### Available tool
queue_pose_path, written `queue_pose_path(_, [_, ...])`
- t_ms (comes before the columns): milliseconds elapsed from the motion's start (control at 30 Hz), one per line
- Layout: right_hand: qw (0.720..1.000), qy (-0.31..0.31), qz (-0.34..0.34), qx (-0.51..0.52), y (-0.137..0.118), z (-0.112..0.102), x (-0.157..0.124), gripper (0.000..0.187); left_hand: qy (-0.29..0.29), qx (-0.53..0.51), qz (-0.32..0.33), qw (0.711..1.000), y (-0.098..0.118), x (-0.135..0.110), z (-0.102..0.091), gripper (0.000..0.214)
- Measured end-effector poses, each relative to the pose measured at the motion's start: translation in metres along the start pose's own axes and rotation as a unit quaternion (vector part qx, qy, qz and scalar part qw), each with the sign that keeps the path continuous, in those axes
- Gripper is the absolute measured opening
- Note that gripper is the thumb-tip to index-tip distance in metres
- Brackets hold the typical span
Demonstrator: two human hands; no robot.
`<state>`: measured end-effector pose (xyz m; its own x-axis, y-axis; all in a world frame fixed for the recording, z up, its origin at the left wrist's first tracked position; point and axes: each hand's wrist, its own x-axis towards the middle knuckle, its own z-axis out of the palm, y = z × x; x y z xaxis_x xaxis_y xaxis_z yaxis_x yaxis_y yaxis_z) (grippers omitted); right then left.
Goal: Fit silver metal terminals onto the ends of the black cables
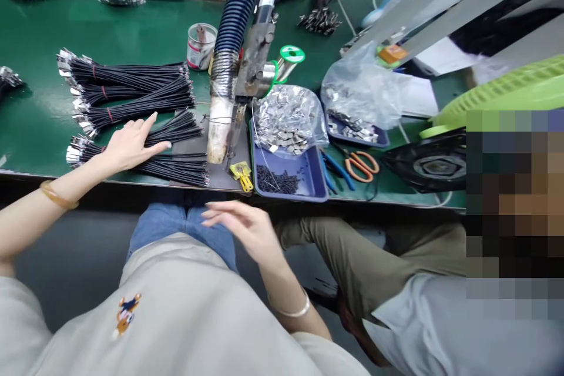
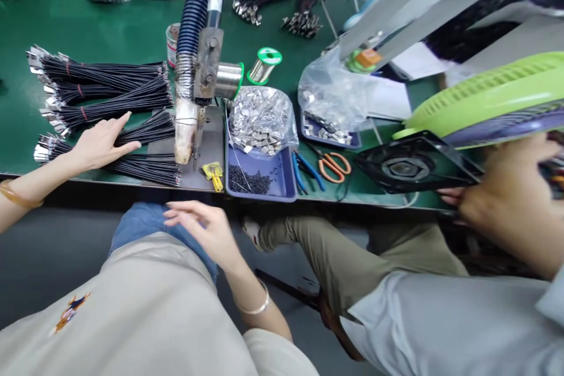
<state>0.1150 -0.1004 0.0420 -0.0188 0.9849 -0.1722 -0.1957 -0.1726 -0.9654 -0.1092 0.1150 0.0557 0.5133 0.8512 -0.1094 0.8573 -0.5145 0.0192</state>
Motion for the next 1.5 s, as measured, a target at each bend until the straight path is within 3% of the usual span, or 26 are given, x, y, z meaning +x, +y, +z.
queue_pose_path(33, [0.99,0.112,-0.057,-0.06,-0.003,-0.015,-0.008,0.025,-0.006,-0.006,0.032,0.999,-0.001,-0.005,0.002,0.093])
queue_pose_path(100, [0.925,0.291,-0.166,-0.179,-0.005,-0.044,-0.016,0.026,-0.014,-0.005,0.086,0.996,0.001,-0.016,0.008,0.105])
queue_pose_path(167, [0.862,0.35,-0.204,-0.305,0.0,-0.07,-0.012,0.036,-0.005,0.005,0.092,0.996,0.006,-0.024,0.014,0.105])
queue_pose_path(267, [0.823,0.293,-0.205,-0.441,0.011,-0.097,0.007,0.031,0.015,0.014,0.049,0.999,0.019,-0.026,0.02,0.084])
queue_pose_path(367, [0.809,0.278,-0.242,-0.458,0.012,-0.107,0.02,0.023,0.032,0.001,0.002,0.999,0.03,-0.02,0.021,0.061])
queue_pose_path(433, [0.821,0.269,-0.286,-0.414,0.002,-0.104,0.018,0.02,0.044,-0.019,-0.014,0.999,0.036,-0.015,0.02,0.055])
queue_pose_path(533, [0.866,0.143,-0.364,-0.312,-0.02,-0.091,0.006,0.018,0.047,-0.035,-0.019,0.998,0.045,-0.009,0.018,0.053])
queue_pose_path(567, [0.87,0.089,-0.379,-0.303,-0.026,-0.087,0.001,0.019,0.044,-0.033,-0.017,0.998,0.048,-0.007,0.018,0.054])
queue_pose_path(633, [0.85,0.029,-0.382,-0.362,-0.033,-0.085,-0.001,0.019,0.04,-0.021,-0.012,0.999,0.054,-0.005,0.019,0.056])
queue_pose_path(700, [0.8,0.06,-0.343,-0.489,-0.032,-0.094,0.007,0.019,0.041,-0.006,-0.005,0.999,0.057,-0.005,0.02,0.058])
queue_pose_path(767, [0.741,0.143,-0.283,-0.592,-0.025,-0.116,0.024,0.02,0.045,0.009,0.003,0.999,0.058,-0.006,0.022,0.06])
queue_pose_path(833, [0.712,0.208,-0.225,-0.632,-0.017,-0.146,0.046,0.02,0.051,0.017,0.015,0.998,0.056,-0.005,0.024,0.061])
queue_pose_path(933, [0.72,0.266,-0.183,-0.614,-0.009,-0.184,0.077,0.014,0.053,0.017,0.036,0.998,0.051,-0.001,0.025,0.058])
queue_pose_path(1033, [0.746,0.277,-0.149,-0.587,-0.006,-0.197,0.092,0.009,0.063,0.004,0.046,0.997,0.046,0.003,0.027,0.056])
queue_pose_path(1200, [0.764,0.242,-0.142,-0.581,0.001,-0.178,0.085,0.01,0.11,-0.034,0.035,0.993,0.047,0.0,0.037,0.054])
queue_pose_path(1300, [0.779,0.236,-0.145,-0.562,0.003,-0.165,0.074,0.009,0.181,-0.084,0.038,0.979,0.051,-0.006,0.046,0.048])
queue_pose_path(1400, [0.776,0.269,-0.158,-0.549,0.0,-0.161,0.066,0.008,0.255,-0.132,0.081,0.954,0.06,-0.009,0.053,0.034])
queue_pose_path(1500, [0.769,0.288,-0.167,-0.546,-0.004,-0.162,0.063,0.009,0.262,-0.142,0.154,0.942,0.076,-0.009,0.059,0.029])
